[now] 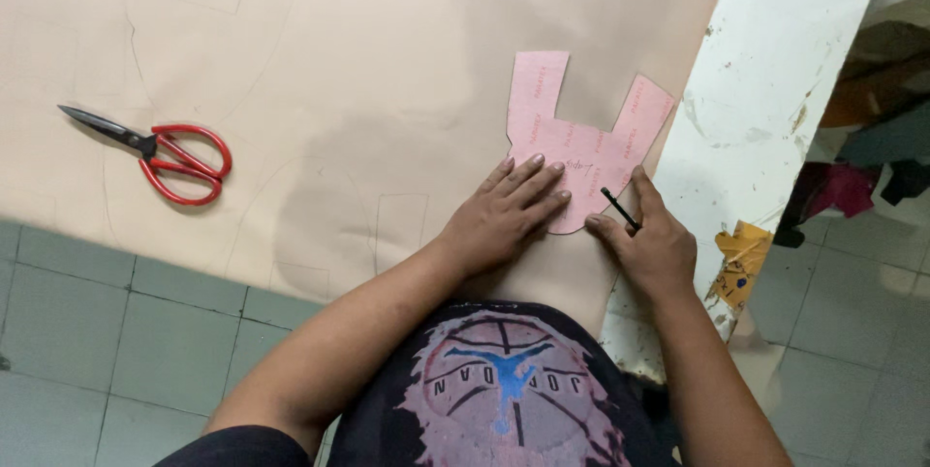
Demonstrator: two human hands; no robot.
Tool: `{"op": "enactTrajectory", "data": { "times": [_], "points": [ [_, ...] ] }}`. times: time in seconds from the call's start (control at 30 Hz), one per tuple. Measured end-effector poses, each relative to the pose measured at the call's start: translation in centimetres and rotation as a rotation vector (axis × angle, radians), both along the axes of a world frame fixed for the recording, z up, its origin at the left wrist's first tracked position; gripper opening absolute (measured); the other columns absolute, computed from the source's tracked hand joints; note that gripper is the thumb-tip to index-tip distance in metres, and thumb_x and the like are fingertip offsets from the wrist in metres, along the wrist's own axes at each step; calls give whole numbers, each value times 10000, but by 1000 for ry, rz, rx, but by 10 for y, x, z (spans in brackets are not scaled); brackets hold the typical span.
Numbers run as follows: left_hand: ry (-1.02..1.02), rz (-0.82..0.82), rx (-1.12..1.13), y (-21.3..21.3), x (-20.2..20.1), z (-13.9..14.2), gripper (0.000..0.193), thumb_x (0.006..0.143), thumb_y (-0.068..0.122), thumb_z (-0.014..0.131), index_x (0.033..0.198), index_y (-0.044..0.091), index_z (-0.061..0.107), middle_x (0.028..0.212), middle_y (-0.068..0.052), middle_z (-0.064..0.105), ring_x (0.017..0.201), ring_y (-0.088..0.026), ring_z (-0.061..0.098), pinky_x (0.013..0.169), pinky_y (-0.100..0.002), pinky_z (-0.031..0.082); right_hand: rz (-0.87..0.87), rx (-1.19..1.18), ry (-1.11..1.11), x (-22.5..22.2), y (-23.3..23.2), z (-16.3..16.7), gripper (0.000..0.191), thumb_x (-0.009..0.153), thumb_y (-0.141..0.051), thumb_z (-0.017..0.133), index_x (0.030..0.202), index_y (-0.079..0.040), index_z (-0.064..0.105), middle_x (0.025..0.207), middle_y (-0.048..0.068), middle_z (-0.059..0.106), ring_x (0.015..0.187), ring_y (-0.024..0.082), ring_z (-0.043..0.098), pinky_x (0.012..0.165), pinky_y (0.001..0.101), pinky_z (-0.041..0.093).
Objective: The person places pink paper pattern pieces onto a large sheet of beige material and traces their outlines with a pen. They repeatedly position, trace, and reposition the patterns across the sheet, occasionally adjusting the material to align the pieces.
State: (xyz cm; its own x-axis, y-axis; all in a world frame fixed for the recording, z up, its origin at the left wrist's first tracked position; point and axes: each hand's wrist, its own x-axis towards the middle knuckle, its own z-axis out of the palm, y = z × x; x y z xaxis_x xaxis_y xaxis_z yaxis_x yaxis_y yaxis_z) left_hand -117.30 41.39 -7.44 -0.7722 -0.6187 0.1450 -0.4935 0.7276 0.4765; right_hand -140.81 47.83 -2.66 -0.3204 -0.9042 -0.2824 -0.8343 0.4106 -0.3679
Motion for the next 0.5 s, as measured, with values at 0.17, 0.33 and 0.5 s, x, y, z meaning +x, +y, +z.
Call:
{"op": "enactTrajectory", "data": {
  "times": [0.17, 0.33, 0.5],
  "points": [
    [112, 292, 104, -28, 15, -3, 474, 1057, 293, 634, 1496, 148, 527, 1643, -102, 389, 1566, -275, 315, 1307, -495, 215, 46, 81, 6, -6, 0, -2, 1021, 767, -659, 744, 1585, -139, 423, 857, 133, 717, 829, 318, 720, 759, 420, 553],
    [8, 378, 116, -46, 26, 10, 547, 941, 347, 700, 1441, 164, 576, 1611, -84, 382, 1549, -272, 247, 1241, -537, 92, 25, 75, 3, -6, 2, 0, 1036, 747, -678, 738, 1583, -146, 435, 798, 115, 696, 763, 293, 711, 715, 411, 548],
    [5, 375, 101, -48, 22, 17, 555, 946, 359, 687, 1460, 189, 565, 1614, -79, 377, 1546, -264, 249, 1240, -528, 86, 24, 28, -5, -4, 1, 1, 1044, 732, -696, 746, 1559, -125, 465, 774, 99, 691, 735, 267, 710, 694, 392, 546]
  ]
}}
